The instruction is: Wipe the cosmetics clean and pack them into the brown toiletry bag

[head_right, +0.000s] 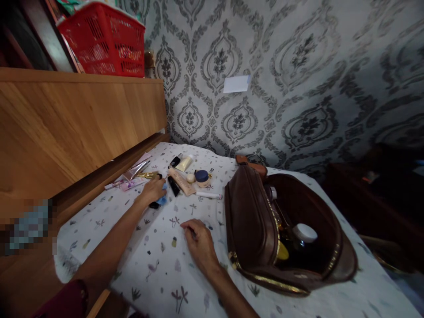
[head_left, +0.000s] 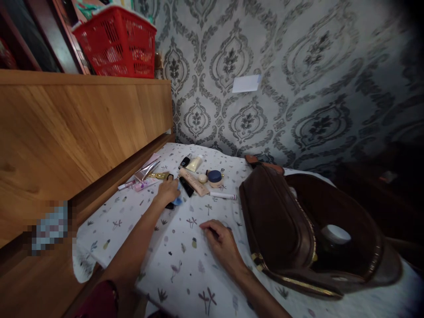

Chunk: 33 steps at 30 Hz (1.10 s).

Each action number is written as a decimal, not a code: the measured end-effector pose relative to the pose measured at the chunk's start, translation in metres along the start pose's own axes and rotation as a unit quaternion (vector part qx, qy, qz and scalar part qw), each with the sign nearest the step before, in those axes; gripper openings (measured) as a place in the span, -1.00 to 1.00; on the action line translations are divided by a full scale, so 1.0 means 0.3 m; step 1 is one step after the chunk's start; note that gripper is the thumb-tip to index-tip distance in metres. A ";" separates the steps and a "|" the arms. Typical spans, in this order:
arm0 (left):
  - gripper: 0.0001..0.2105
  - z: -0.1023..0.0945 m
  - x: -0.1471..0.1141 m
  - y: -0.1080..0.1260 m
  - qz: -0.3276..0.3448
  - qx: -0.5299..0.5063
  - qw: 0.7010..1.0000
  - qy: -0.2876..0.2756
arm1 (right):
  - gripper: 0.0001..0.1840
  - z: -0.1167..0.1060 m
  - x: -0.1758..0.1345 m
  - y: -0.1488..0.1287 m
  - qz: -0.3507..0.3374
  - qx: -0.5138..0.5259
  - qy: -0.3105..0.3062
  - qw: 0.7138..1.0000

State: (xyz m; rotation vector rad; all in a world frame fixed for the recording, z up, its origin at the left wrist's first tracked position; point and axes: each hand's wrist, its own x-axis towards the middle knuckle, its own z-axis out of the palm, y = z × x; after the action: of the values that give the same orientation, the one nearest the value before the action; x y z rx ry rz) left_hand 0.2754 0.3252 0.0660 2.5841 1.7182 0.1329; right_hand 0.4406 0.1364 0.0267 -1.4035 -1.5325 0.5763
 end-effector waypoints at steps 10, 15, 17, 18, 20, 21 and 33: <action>-0.78 -0.006 -0.004 0.018 -0.009 -0.055 0.998 -0.009 | -0.75 0.002 -0.005 -0.003 -0.014 -0.009 -0.012 1.000; -0.77 -0.010 0.000 0.048 0.038 -0.174 0.984 -0.018 | -0.68 0.009 -0.014 -0.004 0.013 0.000 -0.009 1.000; -0.73 0.008 -0.003 0.080 0.058 -0.234 0.970 -0.023 | -0.51 0.012 -0.014 -0.003 0.028 0.006 -0.006 1.000; -0.71 0.020 -0.006 0.100 0.066 -0.262 0.962 -0.025 | -0.43 0.013 -0.014 -0.003 0.036 0.007 -0.005 0.999; -0.69 0.046 -0.017 0.142 0.077 -0.308 0.948 -0.030 | -0.33 0.013 -0.013 -0.003 0.045 0.003 -0.004 0.999; -0.71 0.057 -0.024 0.162 0.079 -0.325 0.942 -0.034 | -0.33 0.013 -0.013 -0.003 0.048 0.002 -0.003 0.999; -0.62 0.076 -0.025 0.193 0.053 -0.503 0.857 -0.100 | -0.56 -0.003 -0.034 -0.010 0.050 0.133 0.087 0.986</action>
State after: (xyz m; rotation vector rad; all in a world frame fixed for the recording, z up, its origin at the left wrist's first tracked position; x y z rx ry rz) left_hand 0.3279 0.2962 0.0474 1.7939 0.9877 0.5656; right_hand 0.4387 0.1257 0.0263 -1.2938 -1.2044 0.6758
